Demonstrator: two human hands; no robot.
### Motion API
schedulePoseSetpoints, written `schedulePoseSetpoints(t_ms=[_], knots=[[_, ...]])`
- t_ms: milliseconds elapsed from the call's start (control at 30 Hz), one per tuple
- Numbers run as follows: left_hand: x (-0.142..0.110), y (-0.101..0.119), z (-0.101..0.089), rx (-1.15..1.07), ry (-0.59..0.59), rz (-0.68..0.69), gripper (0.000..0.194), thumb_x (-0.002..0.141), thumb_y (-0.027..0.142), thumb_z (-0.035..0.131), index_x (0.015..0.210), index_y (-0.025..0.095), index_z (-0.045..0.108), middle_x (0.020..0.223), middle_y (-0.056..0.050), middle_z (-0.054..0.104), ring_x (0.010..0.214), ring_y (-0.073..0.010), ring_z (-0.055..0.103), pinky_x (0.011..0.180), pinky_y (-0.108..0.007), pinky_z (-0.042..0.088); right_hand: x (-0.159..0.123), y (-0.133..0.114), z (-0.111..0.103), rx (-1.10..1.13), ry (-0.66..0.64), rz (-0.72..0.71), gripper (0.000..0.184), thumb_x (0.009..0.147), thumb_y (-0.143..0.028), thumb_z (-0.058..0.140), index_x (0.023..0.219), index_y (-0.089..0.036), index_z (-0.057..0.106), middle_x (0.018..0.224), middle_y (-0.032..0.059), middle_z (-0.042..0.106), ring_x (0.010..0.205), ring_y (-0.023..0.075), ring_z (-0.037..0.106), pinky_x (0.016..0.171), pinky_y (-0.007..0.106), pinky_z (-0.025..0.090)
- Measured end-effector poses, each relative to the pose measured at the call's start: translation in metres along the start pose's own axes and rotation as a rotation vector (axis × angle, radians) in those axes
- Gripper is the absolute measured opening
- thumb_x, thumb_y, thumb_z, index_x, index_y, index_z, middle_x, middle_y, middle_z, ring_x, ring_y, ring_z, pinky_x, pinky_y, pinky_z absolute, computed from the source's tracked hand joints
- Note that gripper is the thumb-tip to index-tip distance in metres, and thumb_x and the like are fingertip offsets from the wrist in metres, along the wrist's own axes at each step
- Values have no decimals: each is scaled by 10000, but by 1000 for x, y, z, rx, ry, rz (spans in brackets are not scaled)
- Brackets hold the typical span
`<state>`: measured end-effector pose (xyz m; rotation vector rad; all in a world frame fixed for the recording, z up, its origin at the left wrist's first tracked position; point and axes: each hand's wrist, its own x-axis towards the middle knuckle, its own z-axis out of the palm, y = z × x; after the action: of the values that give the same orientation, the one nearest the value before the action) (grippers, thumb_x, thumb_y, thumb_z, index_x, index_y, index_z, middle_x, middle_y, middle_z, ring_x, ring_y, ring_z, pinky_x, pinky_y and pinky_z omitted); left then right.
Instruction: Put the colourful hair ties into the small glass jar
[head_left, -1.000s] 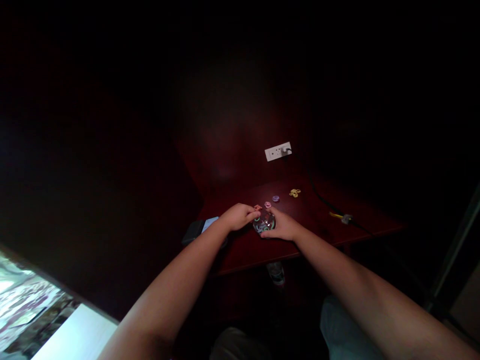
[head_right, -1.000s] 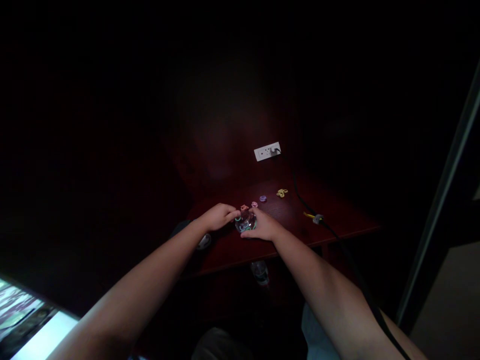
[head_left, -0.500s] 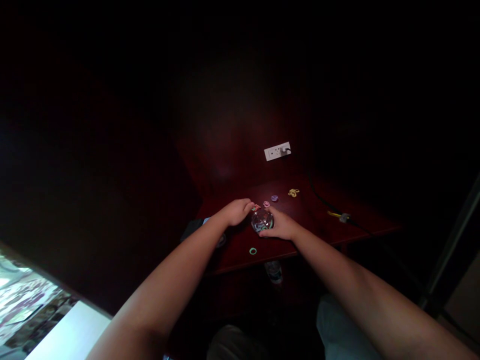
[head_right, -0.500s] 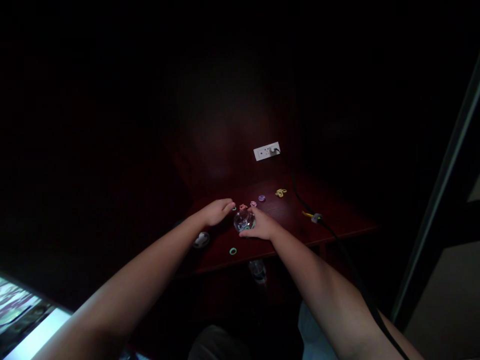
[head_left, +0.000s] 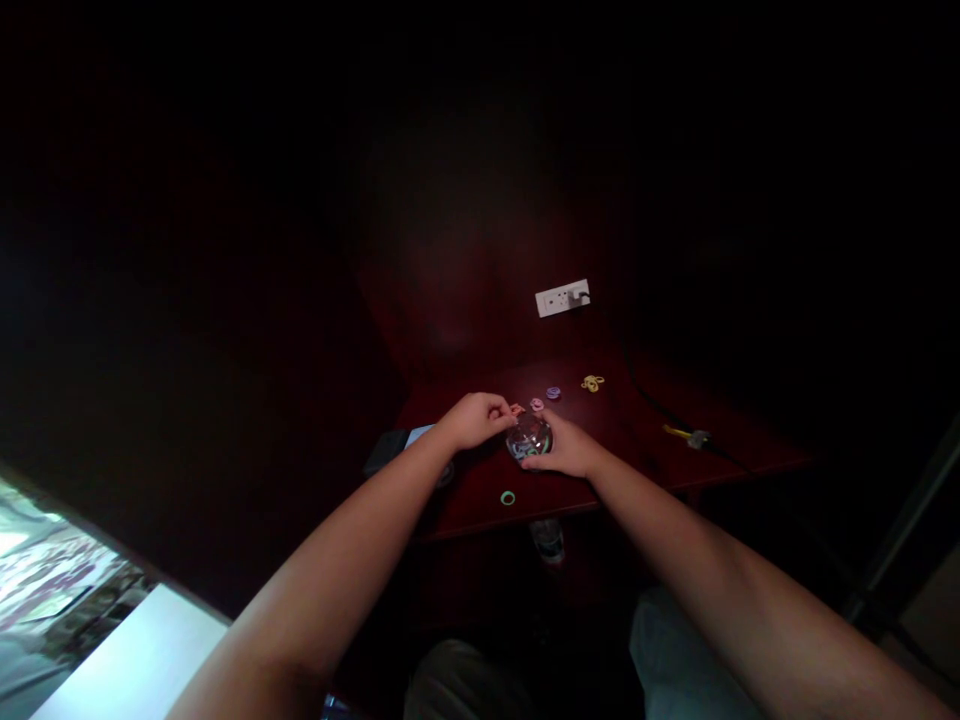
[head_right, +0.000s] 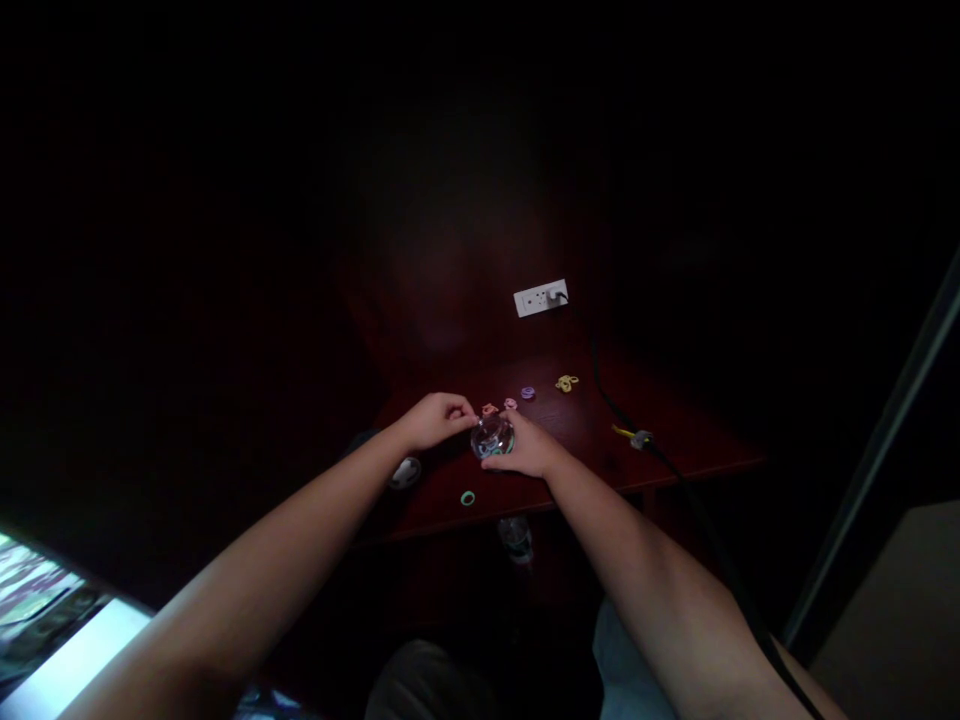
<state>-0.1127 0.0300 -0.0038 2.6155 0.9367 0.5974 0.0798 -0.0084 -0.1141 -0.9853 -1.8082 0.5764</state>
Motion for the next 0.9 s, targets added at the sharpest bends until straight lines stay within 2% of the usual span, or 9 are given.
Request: schedulePoseSetpoints(t_ms=[200,300,433,533,600,633,767,900], knots=[[11,1,0,-53,-94,30,239,689,373,676,726,139,712,531,25,509,487,-76,392,496,-203,287,0,0,0,-3,1,-2,873,551,-433,813,1295,-192,425,1174,106,608,1087,268,585,970,413,414],[11,3,-2,-59,-62,22,259,664,387,698,744,141,696,547,28,515,480,-75,390,480,-200,278,0,-2,-1,8,-3,14,872,548,-437,813,1292,-190,431,1166,98,613,1064,260,596,954,400,427],[1,5,-8,-2,-20,-81,298,703,447,648,681,150,650,526,25,517,457,-81,395,456,-207,257,-1,-5,-1,23,-15,33,863,549,-442,810,1282,-182,435,1153,102,618,1036,247,609,933,386,442],[-15,-1,-10,77,-180,-160,305,650,463,690,593,167,639,476,21,535,420,-89,420,443,-221,252,0,-2,0,-5,-1,48,824,535,-448,816,1232,-182,466,1133,103,625,1011,249,617,914,392,453],[-27,-7,-5,116,-289,-196,280,576,446,748,556,184,650,438,22,540,389,-94,427,435,-231,250,0,1,1,4,-6,46,809,536,-442,817,1216,-181,466,1121,102,629,999,247,622,904,391,462],[-33,-10,-1,127,-303,-202,267,550,437,766,547,193,656,427,23,542,376,-96,425,432,-235,250,1,2,1,18,-11,40,809,541,-437,816,1220,-181,458,1119,101,631,997,244,624,902,389,464],[-49,-17,21,97,-284,-169,215,565,414,762,572,214,684,496,11,602,394,-100,461,438,-233,276,1,0,1,32,-6,39,828,535,-411,825,1235,-180,447,1135,109,627,1016,253,620,928,401,453],[-50,-17,33,177,-299,-163,169,632,380,714,657,214,708,580,-2,646,457,-111,506,476,-229,309,-1,-8,-2,50,-24,58,841,537,-369,830,1252,-169,435,1138,121,629,1029,262,618,931,402,454]])
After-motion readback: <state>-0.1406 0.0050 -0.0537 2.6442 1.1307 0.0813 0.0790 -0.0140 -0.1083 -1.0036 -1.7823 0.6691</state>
